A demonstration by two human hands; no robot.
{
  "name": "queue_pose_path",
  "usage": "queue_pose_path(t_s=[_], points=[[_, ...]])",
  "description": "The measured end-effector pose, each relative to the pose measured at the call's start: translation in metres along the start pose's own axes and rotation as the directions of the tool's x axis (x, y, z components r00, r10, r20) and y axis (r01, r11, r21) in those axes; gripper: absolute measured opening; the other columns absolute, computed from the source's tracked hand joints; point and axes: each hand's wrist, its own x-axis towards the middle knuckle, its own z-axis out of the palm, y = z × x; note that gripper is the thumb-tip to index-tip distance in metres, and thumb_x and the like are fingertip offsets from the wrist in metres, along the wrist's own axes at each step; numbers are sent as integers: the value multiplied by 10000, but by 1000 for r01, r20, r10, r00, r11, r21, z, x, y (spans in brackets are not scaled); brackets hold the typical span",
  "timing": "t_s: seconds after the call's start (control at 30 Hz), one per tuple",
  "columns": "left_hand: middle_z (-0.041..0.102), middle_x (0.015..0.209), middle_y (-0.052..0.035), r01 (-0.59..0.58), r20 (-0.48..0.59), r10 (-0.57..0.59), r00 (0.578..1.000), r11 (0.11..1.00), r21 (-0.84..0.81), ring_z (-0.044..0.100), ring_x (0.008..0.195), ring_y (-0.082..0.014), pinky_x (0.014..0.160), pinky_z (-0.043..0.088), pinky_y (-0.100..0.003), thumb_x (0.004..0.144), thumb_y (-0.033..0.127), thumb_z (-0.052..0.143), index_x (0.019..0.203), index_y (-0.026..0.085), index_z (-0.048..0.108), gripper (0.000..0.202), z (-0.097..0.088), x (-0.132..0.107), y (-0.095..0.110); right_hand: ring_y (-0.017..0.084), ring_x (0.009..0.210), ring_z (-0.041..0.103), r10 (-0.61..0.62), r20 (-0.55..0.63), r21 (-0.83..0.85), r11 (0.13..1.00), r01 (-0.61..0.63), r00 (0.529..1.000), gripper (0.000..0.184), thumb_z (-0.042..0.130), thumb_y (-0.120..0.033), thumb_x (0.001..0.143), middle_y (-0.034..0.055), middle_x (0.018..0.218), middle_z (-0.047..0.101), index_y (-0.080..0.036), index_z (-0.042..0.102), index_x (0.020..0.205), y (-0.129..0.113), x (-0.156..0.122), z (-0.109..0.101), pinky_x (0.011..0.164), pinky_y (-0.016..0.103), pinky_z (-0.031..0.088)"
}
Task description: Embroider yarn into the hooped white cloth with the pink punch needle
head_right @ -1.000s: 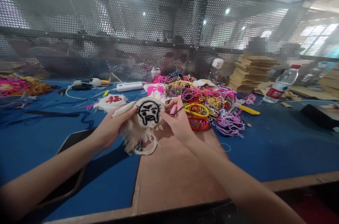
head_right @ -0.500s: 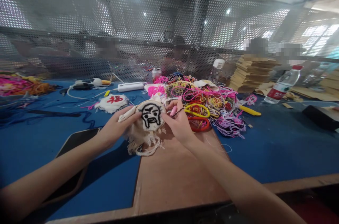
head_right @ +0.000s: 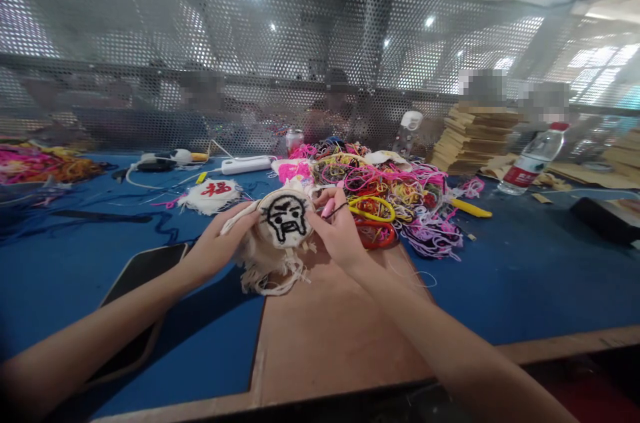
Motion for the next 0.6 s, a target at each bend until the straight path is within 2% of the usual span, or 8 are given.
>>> queue_pose_path(t_s=[0.33,0.47,0.53,0.6], points=[[619,871,-19,-2,48,-1,999,998,65,528,802,-167,672,416,-232,818,411,424,904,163,570,300,-4,2,-2,93,658,408,-24,-18,-47,999,24,1000,149,564,-204,737,-32,780,427,-214,433,806,-2,-1,1,637,240,381],[608,905,-29,14,78,-17,997,999,41,521,836,-173,685,408,-240,813,412,431,934,165,561,304,-5,2,2,83,615,400,-13,0,-22,1000,13,1000,171,575,-229,739,-40,764,423,-220,433,833,-1,-1,0,592,227,385],[613,907,-33,60,99,-57,994,998,-32,528,831,-175,689,412,-249,799,412,454,938,166,567,304,-5,2,6,80,606,413,-5,-2,8,1000,5,1000,183,581,-251,741,-39,767,435,-225,432,845,-1,1,-2,577,226,392],[628,863,-36,193,186,-163,969,969,-158,550,771,-173,652,422,-255,764,410,508,926,160,584,308,-5,1,10,86,635,449,-10,-18,37,999,11,1000,201,592,-263,737,-32,796,469,-230,432,854,-3,3,-4,597,234,411]])
